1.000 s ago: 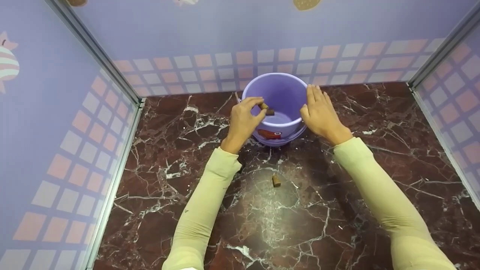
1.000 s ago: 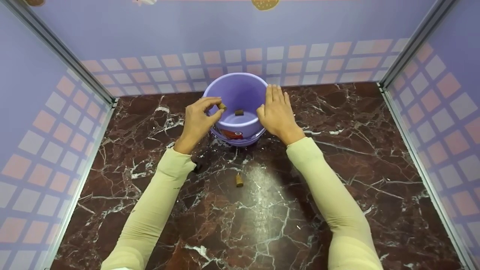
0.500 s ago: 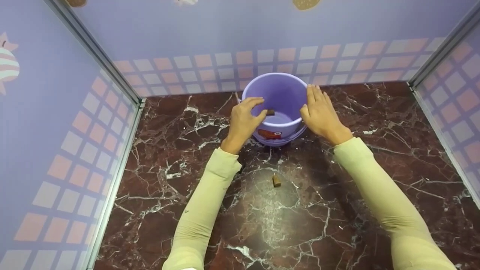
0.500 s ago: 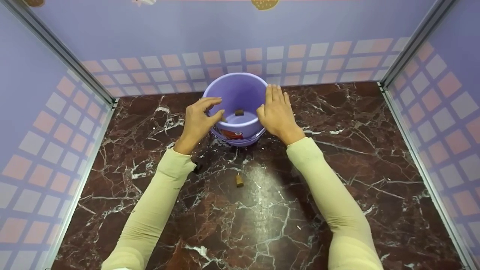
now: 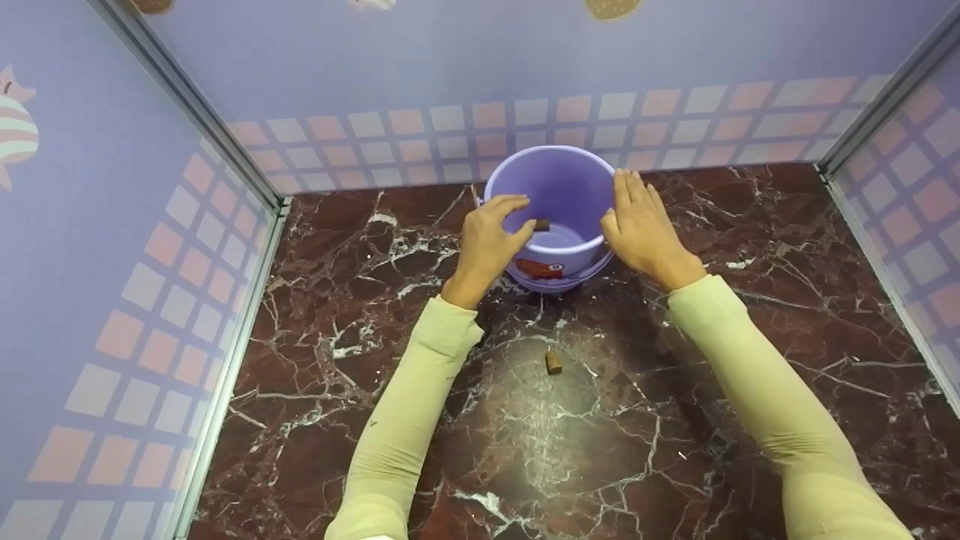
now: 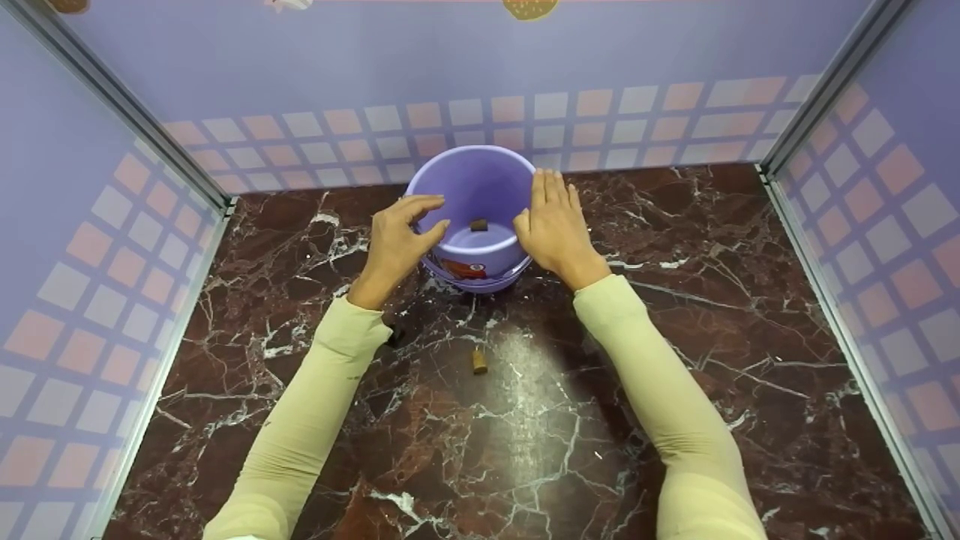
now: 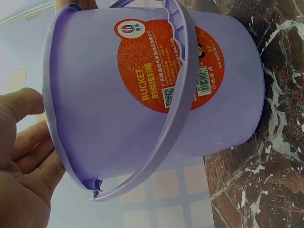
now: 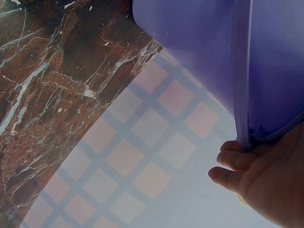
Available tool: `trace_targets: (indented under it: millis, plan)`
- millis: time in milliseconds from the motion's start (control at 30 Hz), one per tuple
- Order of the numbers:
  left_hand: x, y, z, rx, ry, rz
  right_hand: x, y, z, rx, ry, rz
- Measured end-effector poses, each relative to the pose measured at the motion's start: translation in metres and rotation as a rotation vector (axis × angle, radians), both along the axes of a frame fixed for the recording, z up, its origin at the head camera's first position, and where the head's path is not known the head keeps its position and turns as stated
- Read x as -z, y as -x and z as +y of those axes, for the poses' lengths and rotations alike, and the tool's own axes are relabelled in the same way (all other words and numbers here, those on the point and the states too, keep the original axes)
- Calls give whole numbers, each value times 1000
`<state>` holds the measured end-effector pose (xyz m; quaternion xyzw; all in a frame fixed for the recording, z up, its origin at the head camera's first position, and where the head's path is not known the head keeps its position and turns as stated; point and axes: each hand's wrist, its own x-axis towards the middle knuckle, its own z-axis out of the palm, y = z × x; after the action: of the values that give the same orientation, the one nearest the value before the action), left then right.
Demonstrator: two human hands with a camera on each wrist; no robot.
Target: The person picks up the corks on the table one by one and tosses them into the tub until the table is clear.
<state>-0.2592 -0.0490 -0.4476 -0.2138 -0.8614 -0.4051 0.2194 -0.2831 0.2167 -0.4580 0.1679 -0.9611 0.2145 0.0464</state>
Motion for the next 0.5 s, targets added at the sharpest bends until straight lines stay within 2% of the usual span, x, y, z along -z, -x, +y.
trace_targets:
  millis: [200,500]
  plan:
    - [0,0,0,15,-6,15,0,0,0,2,4,-7]
    - [0,-1,1,26,-10,2,0,0,0,2,0,-5]
